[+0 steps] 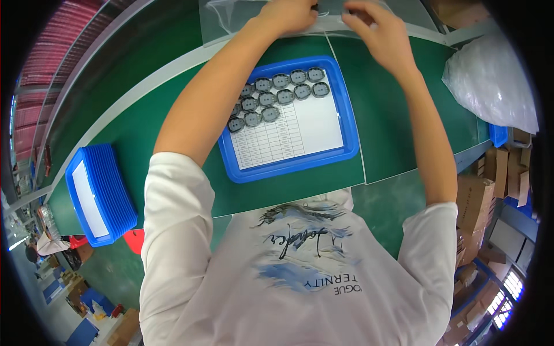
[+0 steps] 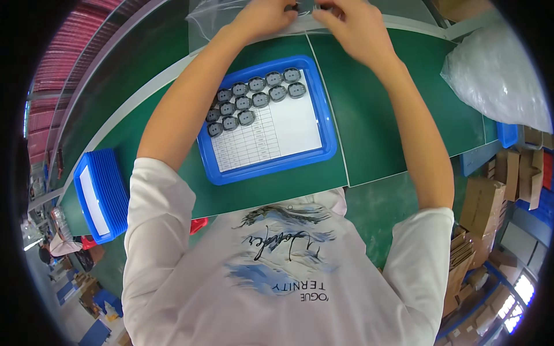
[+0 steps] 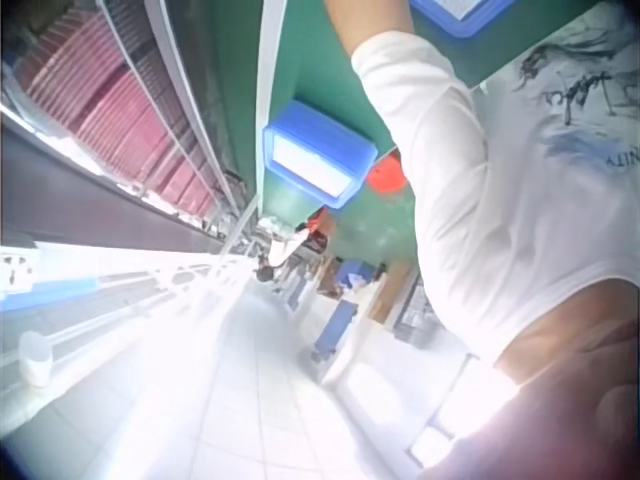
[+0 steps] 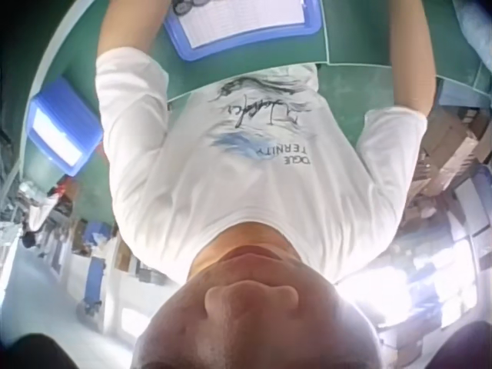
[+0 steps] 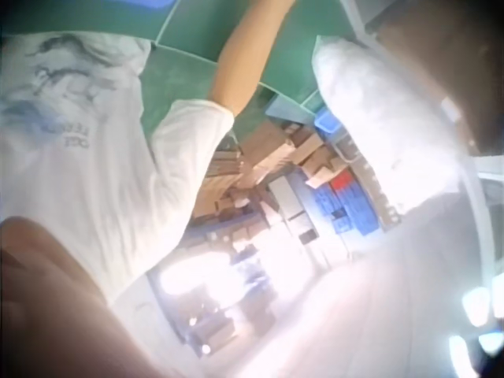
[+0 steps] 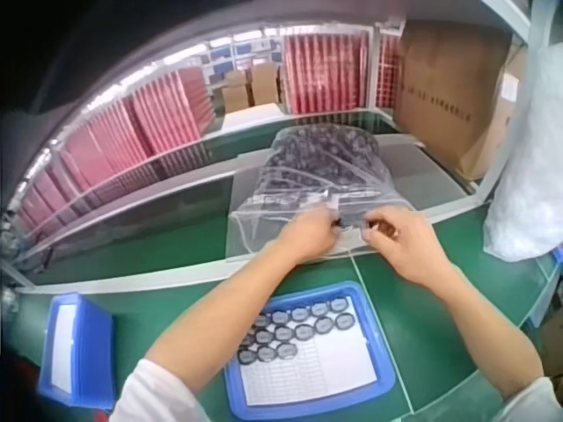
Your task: Arranging small grey electronic components into a blue grid sorting tray on a factory assembly line.
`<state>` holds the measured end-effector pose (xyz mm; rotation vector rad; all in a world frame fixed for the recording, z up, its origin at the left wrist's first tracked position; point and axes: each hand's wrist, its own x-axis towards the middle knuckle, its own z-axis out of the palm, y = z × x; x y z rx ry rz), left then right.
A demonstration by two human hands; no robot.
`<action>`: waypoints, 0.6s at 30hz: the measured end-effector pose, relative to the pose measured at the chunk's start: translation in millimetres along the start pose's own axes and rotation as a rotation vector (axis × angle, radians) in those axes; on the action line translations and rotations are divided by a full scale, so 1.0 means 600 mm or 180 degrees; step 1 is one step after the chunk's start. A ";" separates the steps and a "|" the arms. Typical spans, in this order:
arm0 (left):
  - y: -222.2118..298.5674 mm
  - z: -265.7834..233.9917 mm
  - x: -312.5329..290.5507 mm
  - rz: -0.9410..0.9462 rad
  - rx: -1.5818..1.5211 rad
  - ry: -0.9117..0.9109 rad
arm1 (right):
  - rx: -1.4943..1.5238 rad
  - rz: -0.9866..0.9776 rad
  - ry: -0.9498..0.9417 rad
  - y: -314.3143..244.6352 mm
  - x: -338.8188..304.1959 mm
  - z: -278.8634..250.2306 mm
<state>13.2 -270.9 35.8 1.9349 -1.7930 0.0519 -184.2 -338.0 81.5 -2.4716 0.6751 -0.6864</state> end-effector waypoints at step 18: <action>-0.037 0.064 0.073 -0.0899 0.0185 0.0495 | 0.0604 -0.0187 0.0037 0.021 -0.228 0.027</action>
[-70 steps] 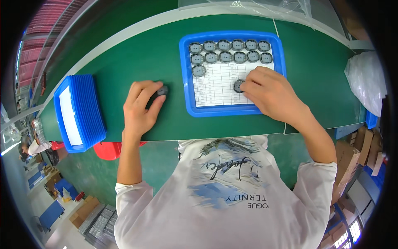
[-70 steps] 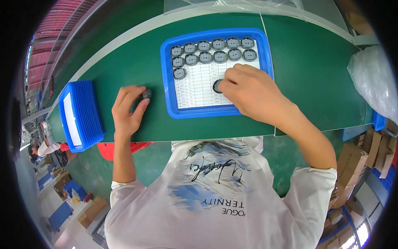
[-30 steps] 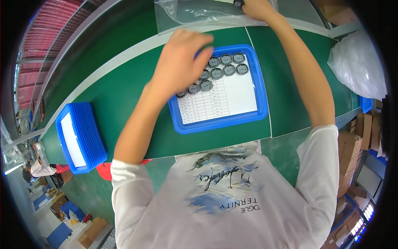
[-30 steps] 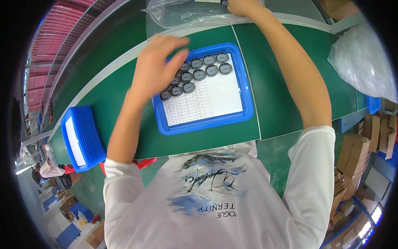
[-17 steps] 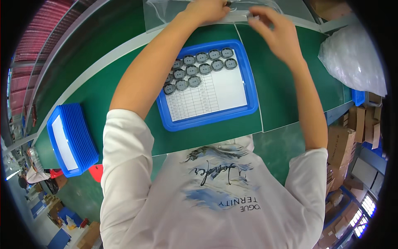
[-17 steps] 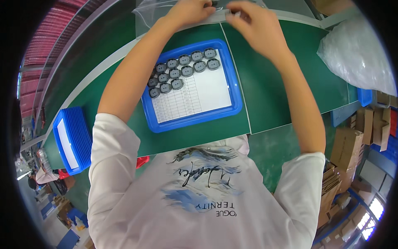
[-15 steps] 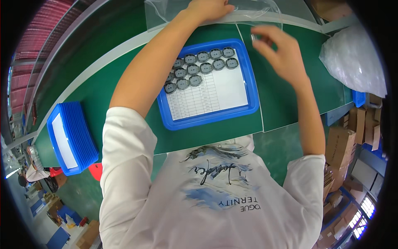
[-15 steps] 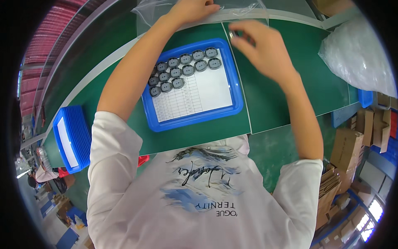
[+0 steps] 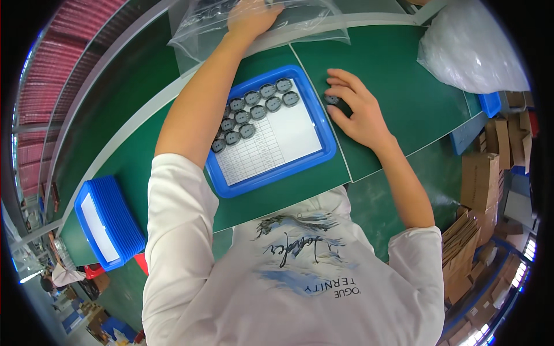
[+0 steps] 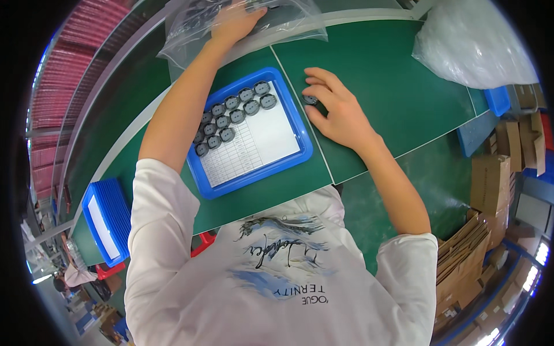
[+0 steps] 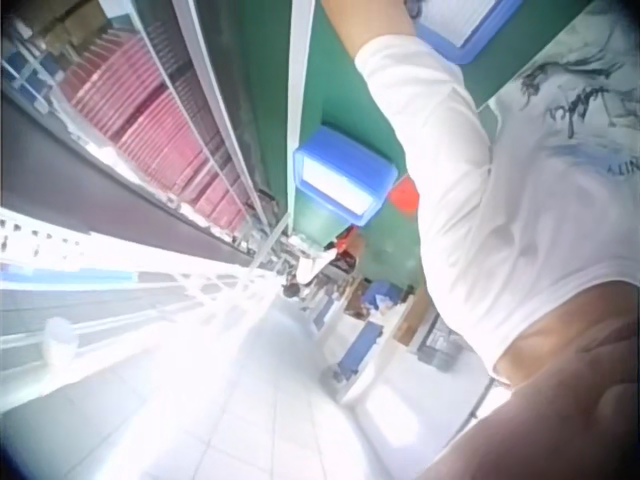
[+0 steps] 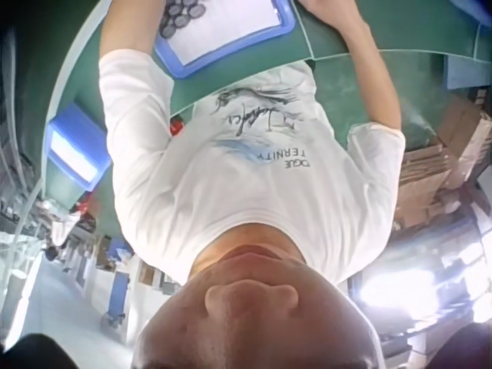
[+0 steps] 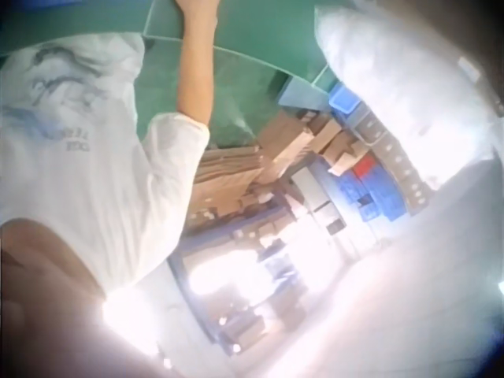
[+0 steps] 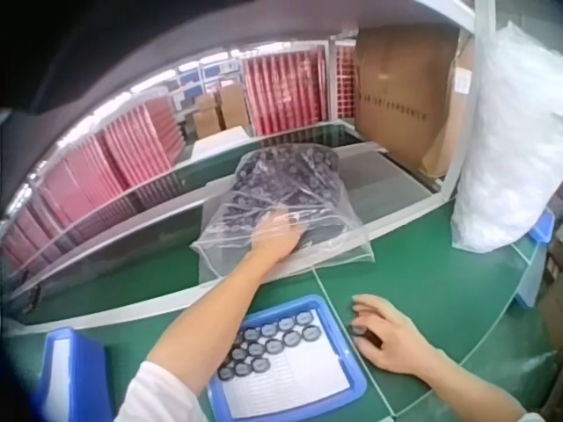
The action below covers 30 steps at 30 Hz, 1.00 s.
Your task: Arranging small grey electronic components into a blue grid sorting tray on a factory assembly line.
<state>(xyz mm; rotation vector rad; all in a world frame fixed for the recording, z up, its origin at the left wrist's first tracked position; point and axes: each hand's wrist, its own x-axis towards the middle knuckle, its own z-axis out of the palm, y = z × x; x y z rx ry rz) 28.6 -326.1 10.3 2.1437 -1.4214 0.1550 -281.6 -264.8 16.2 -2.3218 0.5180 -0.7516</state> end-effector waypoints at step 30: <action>0.043 -0.218 -0.396 0.1264 -0.0785 -0.0670 | -0.0647 -0.1391 -0.0837 -0.077 0.043 0.058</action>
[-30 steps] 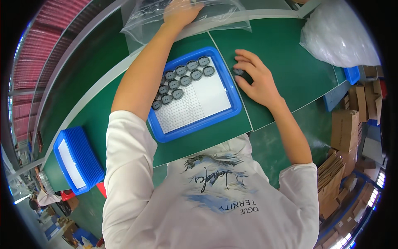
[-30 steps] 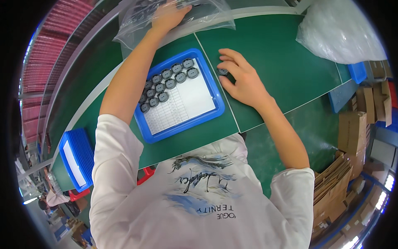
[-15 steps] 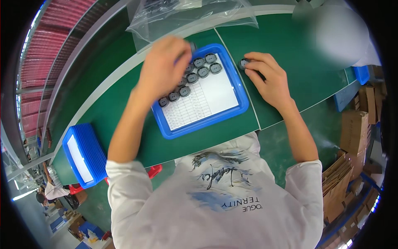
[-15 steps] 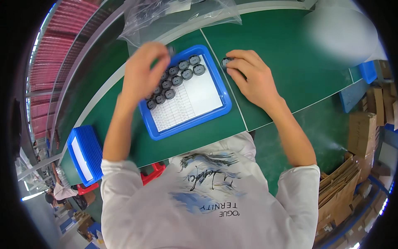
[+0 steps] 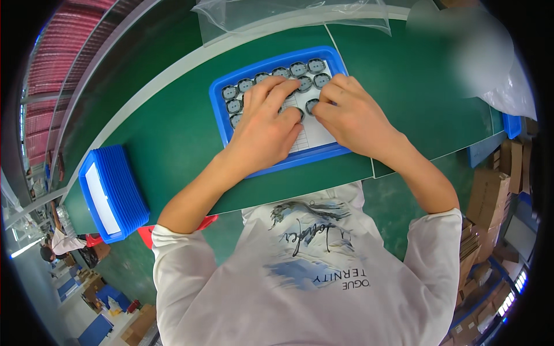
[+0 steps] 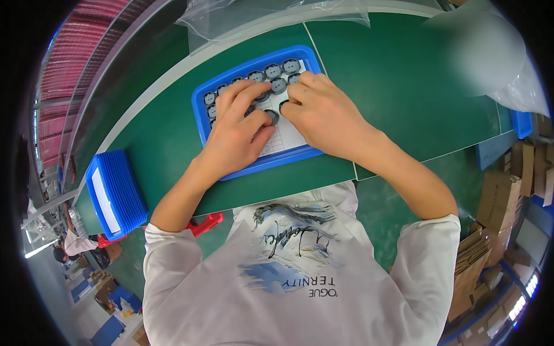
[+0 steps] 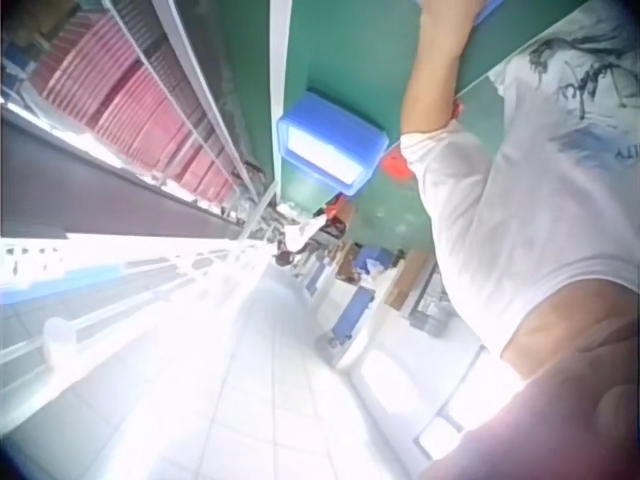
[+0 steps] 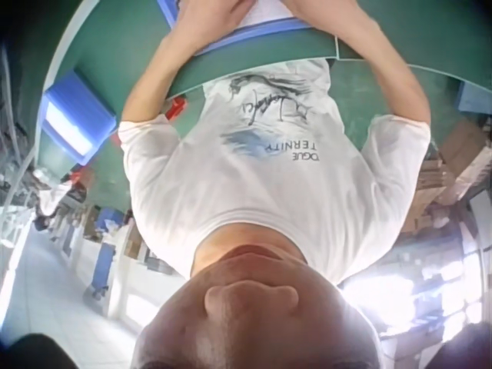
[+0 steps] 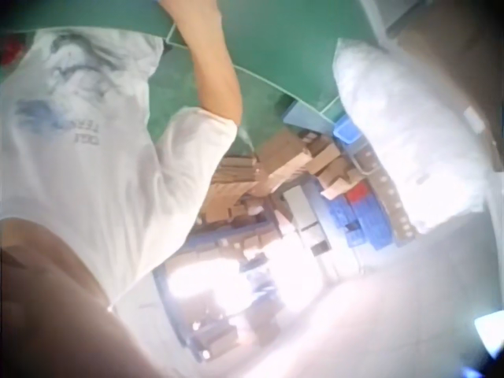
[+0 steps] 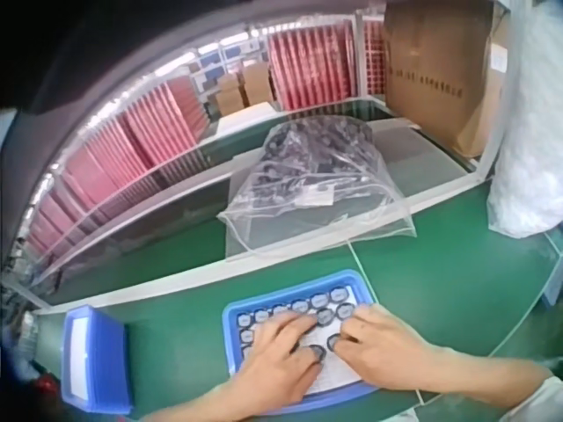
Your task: Arranging small grey electronic components into a blue grid sorting tray on a factory assembly line.
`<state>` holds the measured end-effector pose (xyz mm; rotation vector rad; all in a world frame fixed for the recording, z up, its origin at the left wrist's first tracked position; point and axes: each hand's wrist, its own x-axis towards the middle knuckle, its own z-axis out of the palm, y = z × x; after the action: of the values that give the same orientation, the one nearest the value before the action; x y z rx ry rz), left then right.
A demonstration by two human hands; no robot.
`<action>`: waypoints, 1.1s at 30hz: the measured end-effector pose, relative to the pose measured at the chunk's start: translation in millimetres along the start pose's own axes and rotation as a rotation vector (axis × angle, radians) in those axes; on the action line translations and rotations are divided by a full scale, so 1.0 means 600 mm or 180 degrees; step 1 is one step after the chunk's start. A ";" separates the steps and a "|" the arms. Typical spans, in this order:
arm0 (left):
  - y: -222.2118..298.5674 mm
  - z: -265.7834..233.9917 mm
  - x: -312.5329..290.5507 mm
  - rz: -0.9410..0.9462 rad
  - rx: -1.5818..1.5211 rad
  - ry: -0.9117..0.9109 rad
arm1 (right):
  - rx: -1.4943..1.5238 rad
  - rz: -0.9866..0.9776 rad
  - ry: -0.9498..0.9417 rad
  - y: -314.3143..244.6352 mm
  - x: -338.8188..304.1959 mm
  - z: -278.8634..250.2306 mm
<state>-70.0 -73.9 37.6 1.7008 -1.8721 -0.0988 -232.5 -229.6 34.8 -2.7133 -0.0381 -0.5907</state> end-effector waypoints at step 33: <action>-0.032 0.010 0.026 -0.0060 0.0157 -0.0038 | -0.0133 -0.0116 0.0007 0.024 0.010 0.000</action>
<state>-55.9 -93.7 30.2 1.7549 -1.8819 -0.0710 -225.7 -243.1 32.3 -2.7579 -0.0758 -0.6115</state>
